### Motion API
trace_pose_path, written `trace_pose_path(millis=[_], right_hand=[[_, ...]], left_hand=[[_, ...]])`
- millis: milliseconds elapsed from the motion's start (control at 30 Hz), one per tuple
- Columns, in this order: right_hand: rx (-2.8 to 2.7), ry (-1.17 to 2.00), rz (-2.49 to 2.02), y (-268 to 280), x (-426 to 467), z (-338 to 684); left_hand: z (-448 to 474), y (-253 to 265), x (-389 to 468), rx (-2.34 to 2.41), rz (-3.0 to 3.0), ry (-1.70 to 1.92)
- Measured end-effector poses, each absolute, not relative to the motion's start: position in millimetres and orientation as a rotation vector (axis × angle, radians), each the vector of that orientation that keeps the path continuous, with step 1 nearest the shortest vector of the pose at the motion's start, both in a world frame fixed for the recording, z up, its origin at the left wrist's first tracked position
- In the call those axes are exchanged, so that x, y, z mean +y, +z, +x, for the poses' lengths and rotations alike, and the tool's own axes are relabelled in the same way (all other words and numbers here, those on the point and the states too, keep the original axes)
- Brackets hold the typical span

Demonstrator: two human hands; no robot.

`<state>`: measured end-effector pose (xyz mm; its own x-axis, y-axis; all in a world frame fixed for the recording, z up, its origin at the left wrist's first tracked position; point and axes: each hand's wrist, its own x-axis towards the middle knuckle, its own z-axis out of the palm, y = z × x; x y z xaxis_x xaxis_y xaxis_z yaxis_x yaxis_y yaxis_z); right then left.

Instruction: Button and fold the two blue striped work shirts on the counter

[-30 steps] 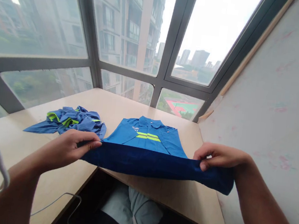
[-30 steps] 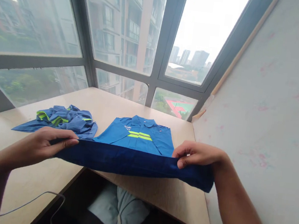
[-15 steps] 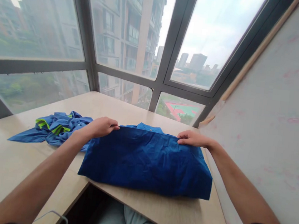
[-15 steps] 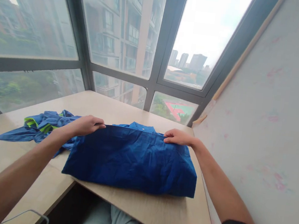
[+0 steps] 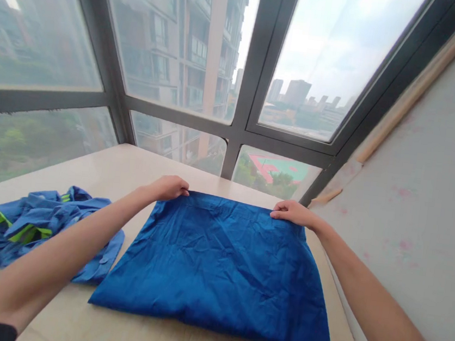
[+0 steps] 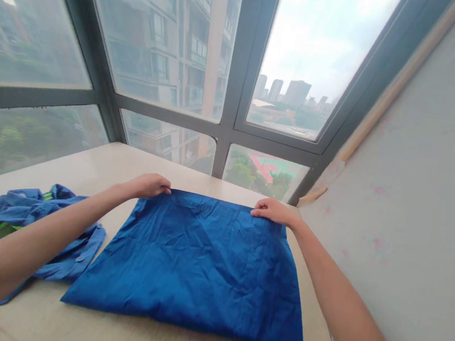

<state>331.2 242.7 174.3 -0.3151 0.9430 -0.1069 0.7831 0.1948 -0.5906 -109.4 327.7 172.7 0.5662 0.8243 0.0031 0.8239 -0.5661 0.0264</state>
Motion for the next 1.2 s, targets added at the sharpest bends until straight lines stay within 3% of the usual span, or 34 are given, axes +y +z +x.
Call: trace_pose_path(millis=[200,400,733,1033,1200], right_hand=[[-2.209,0.776,-1.808,100,304,352],[-2.21,0.723,-1.915,33,302,360],[-2.16,0.396,-1.818,84,313,367],[-2.036,0.146,-2.255,11,334,330],[-1.966,0.003,-2.267,13,330,321]], left_hand=[[-77,104,387,1.542,2.621,-0.044],[-78,48,399,1.495,2.524,-0.096],[-114,62,412,1.464,2.518,0.038],[-77,27,391,1.986,2.478,0.109],[-47,33,354,1.849,2.663,0.428]])
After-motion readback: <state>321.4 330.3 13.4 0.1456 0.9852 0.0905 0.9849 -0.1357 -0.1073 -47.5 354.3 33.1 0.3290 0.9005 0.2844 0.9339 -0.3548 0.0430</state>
